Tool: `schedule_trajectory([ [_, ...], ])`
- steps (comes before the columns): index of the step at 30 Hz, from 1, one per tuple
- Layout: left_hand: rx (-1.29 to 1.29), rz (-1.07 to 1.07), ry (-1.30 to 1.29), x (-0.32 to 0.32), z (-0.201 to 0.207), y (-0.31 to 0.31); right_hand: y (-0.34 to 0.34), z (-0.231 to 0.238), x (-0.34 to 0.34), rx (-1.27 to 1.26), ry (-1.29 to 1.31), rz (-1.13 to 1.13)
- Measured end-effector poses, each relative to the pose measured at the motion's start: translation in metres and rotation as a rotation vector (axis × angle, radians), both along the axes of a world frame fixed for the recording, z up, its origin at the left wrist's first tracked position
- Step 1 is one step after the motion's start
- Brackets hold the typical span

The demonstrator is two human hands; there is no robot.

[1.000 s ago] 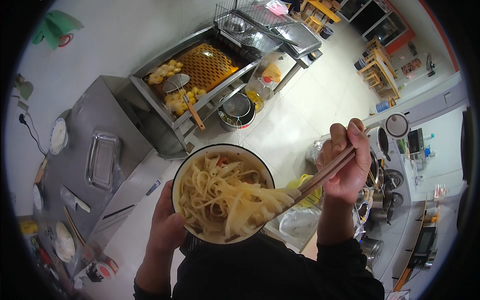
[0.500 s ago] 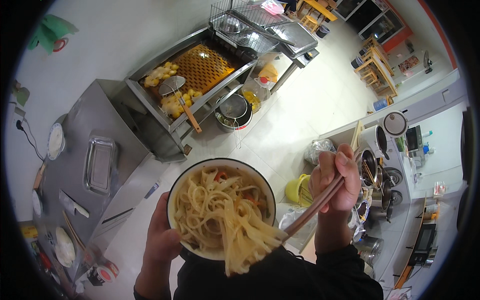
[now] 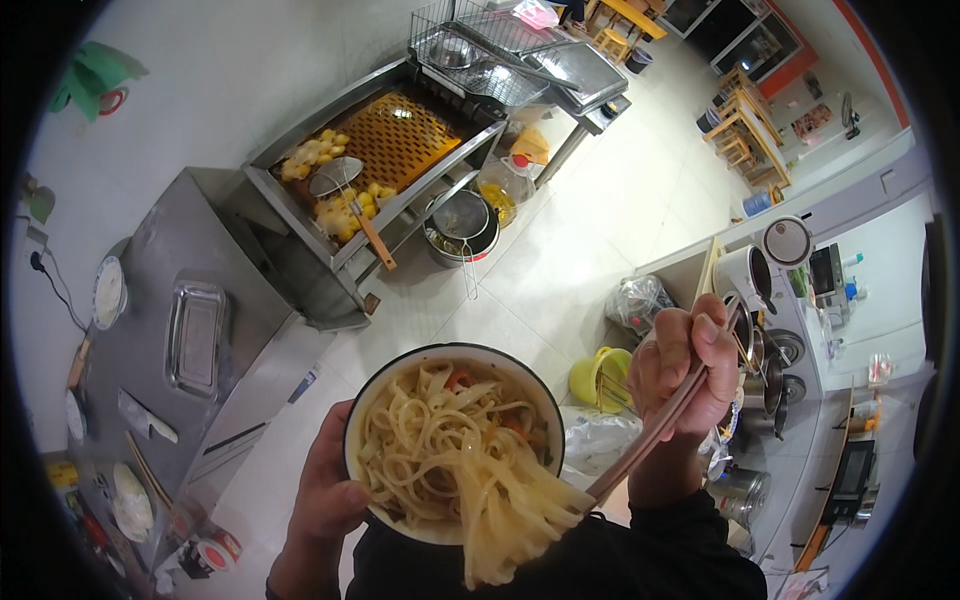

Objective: The person assembles a noodle bowl by adding cooked noodles, braised meat, shredded vegetables, and chopped greens from various containers using chopsticks and tongs. They then mix the ingredients in the bowl and place it on a stainless steel counter.

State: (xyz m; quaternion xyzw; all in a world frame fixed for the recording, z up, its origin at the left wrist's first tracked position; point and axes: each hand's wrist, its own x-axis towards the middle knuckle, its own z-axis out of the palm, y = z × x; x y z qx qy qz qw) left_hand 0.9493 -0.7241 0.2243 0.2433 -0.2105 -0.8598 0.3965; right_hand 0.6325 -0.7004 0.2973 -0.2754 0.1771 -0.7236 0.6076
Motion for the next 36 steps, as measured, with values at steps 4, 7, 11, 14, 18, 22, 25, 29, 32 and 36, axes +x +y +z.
schedule_trajectory([
  [4, -0.045, 0.000, -0.080, 0.004, -0.001, 0.002, -0.002, 0.001, 0.003, -0.006, 0.041, 0.018],
  [7, -0.034, 0.018, -0.065, 0.007, -0.001, 0.002, -0.004, 0.000, 0.006, 0.000, 0.046, 0.018],
  [11, -0.017, 0.045, -0.066, 0.009, 0.003, 0.002, -0.006, -0.002, 0.007, 0.010, 0.063, 0.004],
  [14, -0.014, 0.047, -0.063, 0.010, 0.006, 0.001, -0.008, -0.002, 0.008, 0.013, 0.073, 0.043],
  [18, -0.017, 0.056, -0.061, 0.010, 0.006, 0.000, -0.010, -0.001, 0.011, -0.009, 0.079, 0.019],
  [22, 0.000, 0.048, -0.041, 0.012, 0.004, 0.000, -0.011, -0.001, 0.014, -0.073, 0.118, 0.018],
  [25, 0.006, 0.047, -0.042, 0.012, 0.005, 0.000, -0.009, 0.000, 0.013, -0.026, 0.070, -0.005],
  [29, 0.003, 0.047, -0.069, 0.012, 0.010, -0.002, -0.007, 0.001, 0.009, -0.005, 0.140, 0.004],
  [32, 0.008, 0.042, -0.096, 0.013, 0.017, -0.003, -0.007, 0.002, 0.010, -0.013, 0.084, 0.024],
  [36, 0.032, 0.059, -0.090, 0.015, 0.029, -0.003, -0.009, 0.008, 0.016, -0.074, 0.108, 0.090],
])
